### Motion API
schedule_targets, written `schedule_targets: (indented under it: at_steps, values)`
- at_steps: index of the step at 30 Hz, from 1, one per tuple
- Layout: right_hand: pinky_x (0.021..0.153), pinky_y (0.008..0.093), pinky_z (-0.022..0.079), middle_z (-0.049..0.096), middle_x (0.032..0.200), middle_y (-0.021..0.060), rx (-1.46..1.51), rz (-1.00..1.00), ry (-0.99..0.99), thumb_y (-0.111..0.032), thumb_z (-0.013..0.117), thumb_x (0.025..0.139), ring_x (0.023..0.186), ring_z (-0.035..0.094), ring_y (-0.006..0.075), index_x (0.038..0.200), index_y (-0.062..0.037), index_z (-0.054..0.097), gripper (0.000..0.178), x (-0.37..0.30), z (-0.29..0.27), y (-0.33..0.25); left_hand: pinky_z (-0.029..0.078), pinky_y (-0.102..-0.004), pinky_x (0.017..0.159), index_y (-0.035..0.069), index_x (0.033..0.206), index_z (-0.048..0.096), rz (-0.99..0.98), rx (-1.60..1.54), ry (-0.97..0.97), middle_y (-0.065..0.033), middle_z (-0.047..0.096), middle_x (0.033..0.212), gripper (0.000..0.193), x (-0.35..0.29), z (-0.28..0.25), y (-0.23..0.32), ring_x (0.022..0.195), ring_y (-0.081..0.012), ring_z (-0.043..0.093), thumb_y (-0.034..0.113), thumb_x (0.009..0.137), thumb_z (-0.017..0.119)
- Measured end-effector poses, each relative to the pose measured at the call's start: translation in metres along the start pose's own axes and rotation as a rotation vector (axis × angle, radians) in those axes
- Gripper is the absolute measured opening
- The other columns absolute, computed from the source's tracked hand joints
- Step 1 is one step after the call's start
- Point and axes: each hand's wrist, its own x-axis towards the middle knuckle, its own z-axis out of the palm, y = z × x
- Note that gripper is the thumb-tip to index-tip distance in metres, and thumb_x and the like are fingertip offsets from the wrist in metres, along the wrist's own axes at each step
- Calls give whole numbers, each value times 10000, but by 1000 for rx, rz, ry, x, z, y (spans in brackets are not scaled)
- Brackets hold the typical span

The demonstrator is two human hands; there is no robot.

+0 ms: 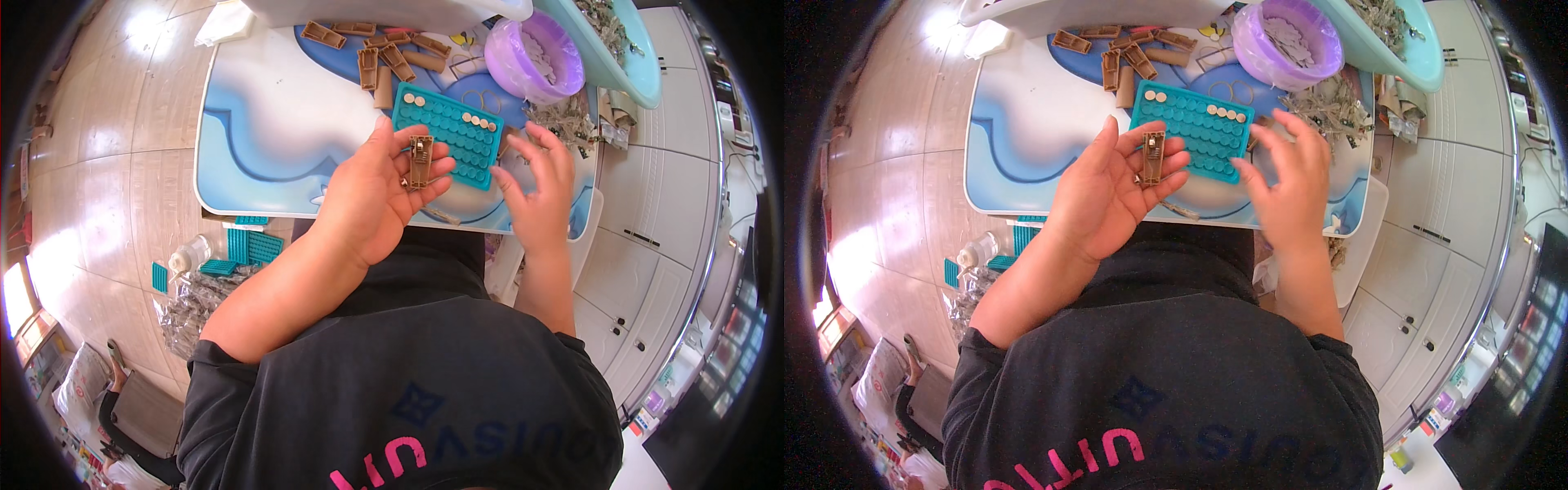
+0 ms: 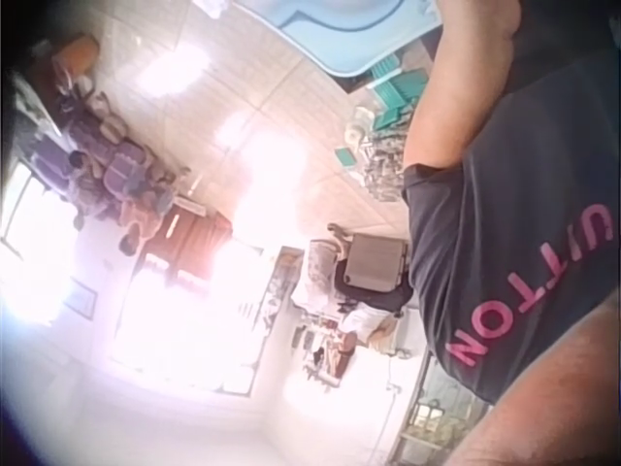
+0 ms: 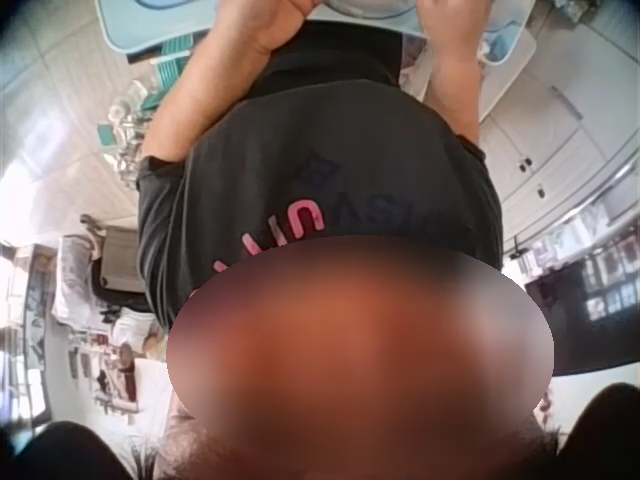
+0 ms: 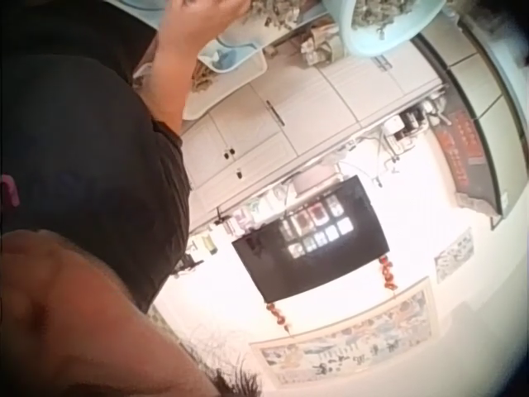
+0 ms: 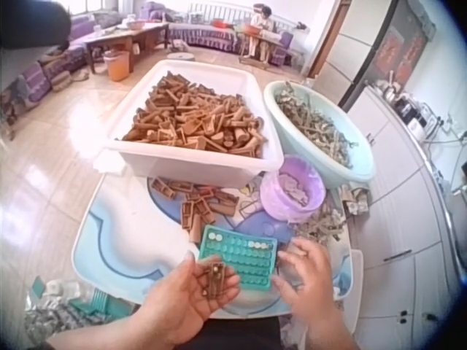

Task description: The person attaches silver labels and tags to small brown cylindrical objects by hand.

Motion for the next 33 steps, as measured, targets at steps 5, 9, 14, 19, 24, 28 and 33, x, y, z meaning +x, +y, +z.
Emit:
schedule_targets:
  at_steps: [5, 9, 14, 19, 24, 28, 33]
  values:
    - [868, 389, 417, 567, 1084, 77, 145, -267, -68, -97, 749, 618, 1011, 516, 278, 932, -82, 660, 327, 11, 0, -54, 470, -380, 870, -2, 1181, 463, -21, 14, -27, -146, 560, 1100, 524, 1, -2, -4, 1032, -247, 563, 445, 977, 280]
    - [833, 378, 438, 573, 1050, 61, 313, -264, -145, -52, 701, 597, 987, 525, 272, 860, -65, 654, 268, 14, 18, -63, 463, -322, 786, -23, 1207, 433, -21, -26, -57, -125, 553, 1047, 534, -3, -1, -5, 976, -206, 561, 448, 968, 352]
    - [826, 392, 433, 581, 1016, 68, 336, -349, -149, -57, 700, 620, 975, 526, 281, 786, -53, 613, 188, 19, 19, -62, 460, -308, 765, -17, 1197, 451, -29, 19, -82, -104, 556, 1043, 526, -2, -8, -5, 970, -183, 561, 448, 966, 364]
    - [819, 394, 419, 575, 1004, 83, 288, -230, 35, -71, 712, 660, 962, 520, 295, 785, -57, 604, 167, 25, 16, -37, 459, -339, 840, -29, 1240, 414, -38, -17, -32, -118, 562, 1059, 556, -3, -3, -4, 967, -210, 570, 451, 965, 359]
    - [831, 378, 416, 566, 1004, 89, 102, -152, -38, -60, 702, 670, 967, 508, 303, 831, -58, 623, 180, 24, 28, -22, 441, -398, 934, -15, 1219, 436, -31, 16, -16, -151, 561, 1102, 550, -1, -4, -5, 1023, -254, 568, 460, 966, 322]
    - [851, 346, 411, 565, 1044, 86, 438, -21, 49, -61, 658, 773, 983, 517, 259, 974, -36, 604, 209, 19, 23, -36, 464, -383, 914, -29, 1258, 413, -9, 49, 2, -154, 563, 1105, 463, -3, -1, -4, 1017, -242, 575, 338, 981, 364]
    - [893, 328, 402, 549, 1114, 62, 1229, 413, 102, -165, 534, 918, 1033, 506, 171, 1151, -16, 510, 278, 9, 22, -56, 527, -325, 789, -28, 1232, 465, 101, 157, -2, -131, 589, 1062, 332, -8, 7, 0, 912, -210, 616, 158, 958, 447]
